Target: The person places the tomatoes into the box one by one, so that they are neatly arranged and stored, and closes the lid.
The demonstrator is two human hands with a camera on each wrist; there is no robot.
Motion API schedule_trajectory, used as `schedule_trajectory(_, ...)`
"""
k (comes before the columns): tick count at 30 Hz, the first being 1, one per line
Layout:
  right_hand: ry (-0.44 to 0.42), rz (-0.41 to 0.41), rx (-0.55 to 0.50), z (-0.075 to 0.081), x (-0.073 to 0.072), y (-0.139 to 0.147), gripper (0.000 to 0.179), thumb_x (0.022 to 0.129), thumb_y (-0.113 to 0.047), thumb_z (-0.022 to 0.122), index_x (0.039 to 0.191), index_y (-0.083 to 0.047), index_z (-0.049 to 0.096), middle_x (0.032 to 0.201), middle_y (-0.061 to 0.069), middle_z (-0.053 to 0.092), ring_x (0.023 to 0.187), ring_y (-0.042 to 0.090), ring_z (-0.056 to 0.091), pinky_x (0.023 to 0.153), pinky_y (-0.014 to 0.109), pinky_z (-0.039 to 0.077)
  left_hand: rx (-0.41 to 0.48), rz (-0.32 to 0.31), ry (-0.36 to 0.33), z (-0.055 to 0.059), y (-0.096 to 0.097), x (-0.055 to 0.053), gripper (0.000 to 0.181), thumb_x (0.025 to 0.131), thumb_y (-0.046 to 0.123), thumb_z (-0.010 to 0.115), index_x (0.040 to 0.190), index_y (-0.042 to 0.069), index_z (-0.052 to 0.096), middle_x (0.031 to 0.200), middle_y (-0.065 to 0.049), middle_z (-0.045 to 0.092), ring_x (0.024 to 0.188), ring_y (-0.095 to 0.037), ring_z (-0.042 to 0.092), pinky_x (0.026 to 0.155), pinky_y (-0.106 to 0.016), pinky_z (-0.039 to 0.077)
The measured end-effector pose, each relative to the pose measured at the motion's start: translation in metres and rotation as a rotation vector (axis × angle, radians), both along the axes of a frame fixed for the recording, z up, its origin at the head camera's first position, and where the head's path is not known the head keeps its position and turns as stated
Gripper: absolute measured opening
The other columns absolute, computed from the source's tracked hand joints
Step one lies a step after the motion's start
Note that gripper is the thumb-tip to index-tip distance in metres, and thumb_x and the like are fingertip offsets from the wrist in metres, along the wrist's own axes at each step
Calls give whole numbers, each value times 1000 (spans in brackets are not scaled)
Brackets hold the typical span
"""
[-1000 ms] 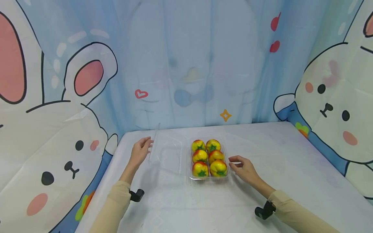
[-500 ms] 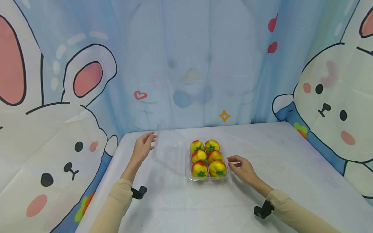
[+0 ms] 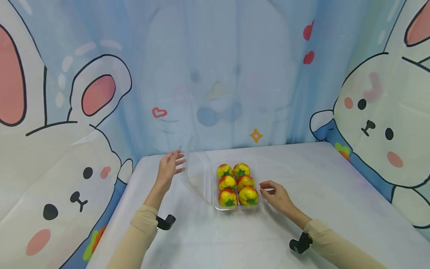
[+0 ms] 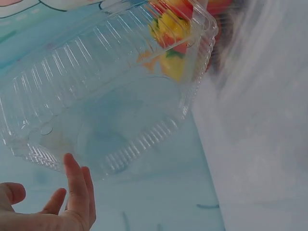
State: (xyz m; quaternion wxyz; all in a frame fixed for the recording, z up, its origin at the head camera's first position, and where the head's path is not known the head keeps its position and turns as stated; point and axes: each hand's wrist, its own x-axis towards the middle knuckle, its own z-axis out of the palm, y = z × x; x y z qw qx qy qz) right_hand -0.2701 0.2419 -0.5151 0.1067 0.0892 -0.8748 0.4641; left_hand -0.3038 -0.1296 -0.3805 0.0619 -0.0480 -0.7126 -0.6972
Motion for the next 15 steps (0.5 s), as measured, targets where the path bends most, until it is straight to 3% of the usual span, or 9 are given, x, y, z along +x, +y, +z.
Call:
schedule_trajectory(8,15,-15,6,-2,1,-1,23,95,-6,62,116,4,64,111,22,67,92,32,65,72,29,56,32,-45,-18,-3,13,3,47,108,29,32,145,1,38,132,-26,56,117,-41,58,77,-29,56)
schedule_trajectory(15,28,-7,-12,0,2,-4,25,94,-3,62,116,8,62,109,24,67,91,34,65,74,32,57,3,-64,-38,-14,25,3,49,108,32,31,143,0,39,126,-25,56,108,-34,60,73,-28,54)
